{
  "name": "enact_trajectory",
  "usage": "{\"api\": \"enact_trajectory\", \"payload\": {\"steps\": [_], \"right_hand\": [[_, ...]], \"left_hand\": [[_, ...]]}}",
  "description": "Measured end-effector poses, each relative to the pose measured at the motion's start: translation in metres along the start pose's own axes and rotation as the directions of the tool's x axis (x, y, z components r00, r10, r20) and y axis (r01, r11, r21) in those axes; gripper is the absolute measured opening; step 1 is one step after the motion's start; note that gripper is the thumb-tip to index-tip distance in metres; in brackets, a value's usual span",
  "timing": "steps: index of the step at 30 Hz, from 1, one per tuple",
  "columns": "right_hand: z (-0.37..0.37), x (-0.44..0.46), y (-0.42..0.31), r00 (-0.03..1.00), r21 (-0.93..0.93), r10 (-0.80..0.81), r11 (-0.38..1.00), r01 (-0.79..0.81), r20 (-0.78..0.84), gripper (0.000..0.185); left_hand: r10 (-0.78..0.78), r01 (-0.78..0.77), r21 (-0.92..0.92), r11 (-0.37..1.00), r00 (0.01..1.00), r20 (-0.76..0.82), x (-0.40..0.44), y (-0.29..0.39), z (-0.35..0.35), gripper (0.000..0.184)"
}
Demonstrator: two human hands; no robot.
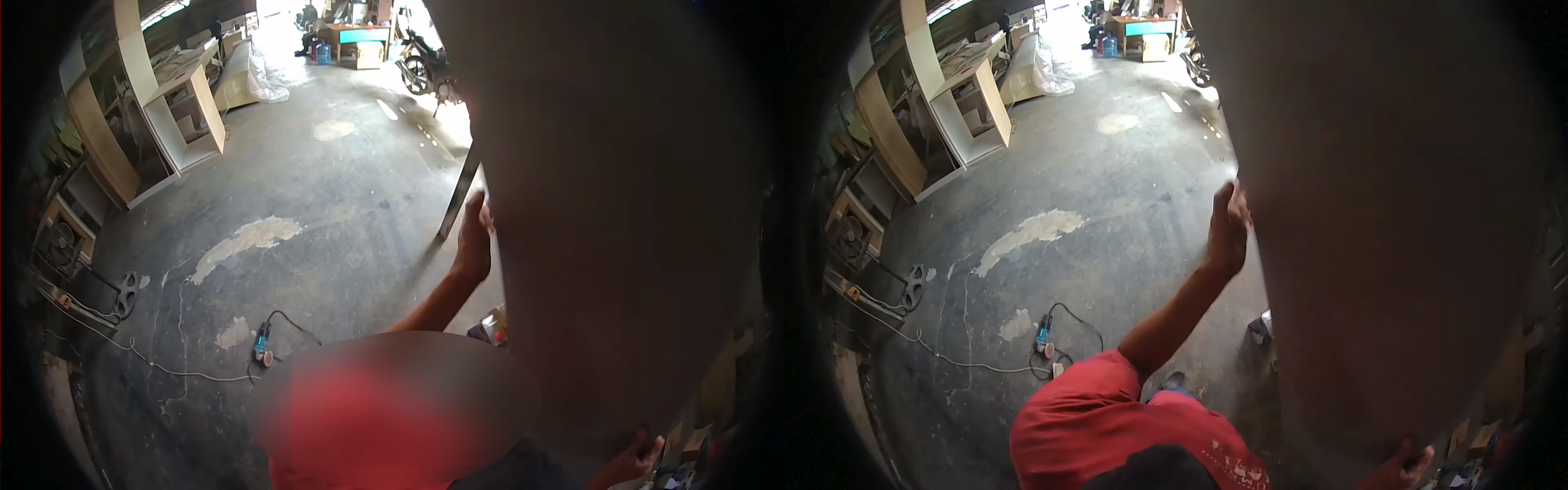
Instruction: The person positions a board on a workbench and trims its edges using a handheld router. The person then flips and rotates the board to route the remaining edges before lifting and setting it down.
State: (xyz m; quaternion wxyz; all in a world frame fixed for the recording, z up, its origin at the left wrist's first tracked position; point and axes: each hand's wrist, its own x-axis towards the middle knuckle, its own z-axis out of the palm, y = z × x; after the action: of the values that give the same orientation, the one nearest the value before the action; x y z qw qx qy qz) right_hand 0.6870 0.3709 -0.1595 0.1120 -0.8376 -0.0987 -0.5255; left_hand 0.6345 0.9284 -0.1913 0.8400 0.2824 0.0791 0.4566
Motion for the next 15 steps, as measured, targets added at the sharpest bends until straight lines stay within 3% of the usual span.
{"api": "enact_trajectory", "payload": {"steps": [1, 2, 3, 5, 7, 9, 10, 11, 13, 15], "right_hand": [[-0.003, 0.001, -0.002, 1.0, -0.005, -0.004, 1.0, 0.004, 0.01, 0.048], [0.0, 0.011, -0.022, 0.973, 0.165, 0.229, 0.962, -0.219, -0.042, 0.053], [0.001, 0.017, -0.032, 0.89, 0.339, 0.452, 0.847, -0.41, -0.052, 0.057], [-0.002, 0.017, -0.039, 0.908, 0.431, 0.418, 0.817, -0.384, 0.019, 0.056], [-0.01, 0.01, -0.077, 0.817, 0.661, 0.566, 0.572, -0.485, 0.111, 0.055], [-0.005, -0.007, -0.075, 0.847, 0.618, 0.527, 0.647, -0.448, 0.062, 0.053], [-0.002, -0.017, -0.072, 0.862, 0.594, 0.506, 0.682, -0.427, 0.038, 0.052], [0.002, -0.026, -0.069, 0.875, 0.569, 0.484, 0.715, -0.405, 0.014, 0.051], [0.007, -0.04, -0.062, 0.851, 0.591, 0.516, 0.658, -0.467, 0.098, 0.05], [0.015, -0.051, -0.051, 0.871, 0.596, 0.477, 0.668, -0.445, 0.117, 0.051]], "left_hand": [[0.105, -0.108, 0.098, 0.989, 0.994, 0.041, -0.003, 0.016, 0.01, 0.085], [0.167, -0.177, 0.263, 0.948, 0.984, 0.058, -0.021, 0.028, 0.019, 0.084], [0.14, -0.218, 0.386, 0.896, 0.965, 0.221, -0.031, 0.007, -0.012, 0.088], [-0.192, 0.061, 0.329, 0.942, 0.904, 0.382, -0.063, -0.016, -0.038, 0.083], [-0.257, 0.082, 0.332, 0.94, 0.81, 0.528, -0.086, -0.049, -0.048, 0.068], [-0.359, 0.224, 0.346, 0.911, 0.845, 0.397, -0.111, -0.044, -0.045, 0.06], [-0.296, 0.237, 0.198, 0.951, 0.885, 0.36, -0.117, -0.05, -0.047, 0.054], [-0.297, 0.237, 0.201, 0.95, 0.883, 0.364, -0.124, -0.052, -0.05, 0.054], [-0.267, 0.241, 0.132, 0.961, 0.932, 0.245, -0.131, -0.054, -0.057, 0.049], [-0.259, 0.238, 0.113, 0.965, 0.934, 0.246, -0.127, -0.053, -0.058, 0.049]]}}
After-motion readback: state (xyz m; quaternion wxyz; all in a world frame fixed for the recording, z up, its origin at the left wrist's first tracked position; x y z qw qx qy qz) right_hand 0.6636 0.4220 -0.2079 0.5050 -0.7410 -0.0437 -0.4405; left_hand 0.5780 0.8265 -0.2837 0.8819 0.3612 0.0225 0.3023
